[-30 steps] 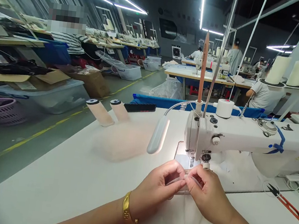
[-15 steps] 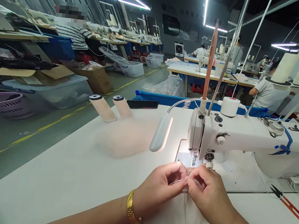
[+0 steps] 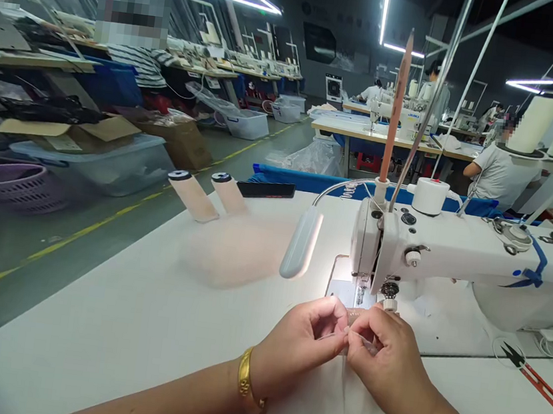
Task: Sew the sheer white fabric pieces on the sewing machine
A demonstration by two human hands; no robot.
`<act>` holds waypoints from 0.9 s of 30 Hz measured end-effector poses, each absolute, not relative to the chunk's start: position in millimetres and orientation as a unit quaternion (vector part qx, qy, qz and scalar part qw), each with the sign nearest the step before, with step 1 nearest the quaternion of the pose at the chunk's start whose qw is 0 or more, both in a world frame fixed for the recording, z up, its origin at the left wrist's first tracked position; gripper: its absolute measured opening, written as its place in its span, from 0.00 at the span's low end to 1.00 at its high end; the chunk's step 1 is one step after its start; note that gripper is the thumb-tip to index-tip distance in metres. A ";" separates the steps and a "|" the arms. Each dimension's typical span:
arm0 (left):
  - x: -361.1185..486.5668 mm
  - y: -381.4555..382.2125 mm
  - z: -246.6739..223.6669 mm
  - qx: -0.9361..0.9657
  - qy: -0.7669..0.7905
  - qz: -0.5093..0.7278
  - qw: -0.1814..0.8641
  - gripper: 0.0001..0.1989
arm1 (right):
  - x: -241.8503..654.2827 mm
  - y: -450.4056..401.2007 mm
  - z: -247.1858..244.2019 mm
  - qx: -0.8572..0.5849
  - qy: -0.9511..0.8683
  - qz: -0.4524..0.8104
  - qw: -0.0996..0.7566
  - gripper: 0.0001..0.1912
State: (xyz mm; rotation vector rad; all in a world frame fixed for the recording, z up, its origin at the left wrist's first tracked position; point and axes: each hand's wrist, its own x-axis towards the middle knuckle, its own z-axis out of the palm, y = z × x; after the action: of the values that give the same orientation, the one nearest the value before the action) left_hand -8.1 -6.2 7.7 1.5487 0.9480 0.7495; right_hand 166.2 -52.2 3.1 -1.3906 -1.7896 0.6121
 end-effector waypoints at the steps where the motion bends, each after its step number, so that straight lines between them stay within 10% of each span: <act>1: -8.1 -6.2 7.3 0.655 0.399 0.317 0.557 0.09 | 166.1 -52.1 2.9 -0.546 -0.704 0.237 0.387 0.07; 27: -11.9 -4.5 -1.9 0.637 0.397 0.334 0.570 0.11 | 172.5 -52.4 6.7 -0.509 -0.671 0.395 0.367 0.05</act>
State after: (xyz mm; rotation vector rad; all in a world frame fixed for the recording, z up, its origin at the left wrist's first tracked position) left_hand -11.9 -4.5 -1.9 1.4953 0.9307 0.7841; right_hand 172.5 -52.4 6.7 -1.3073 -1.7246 1.0152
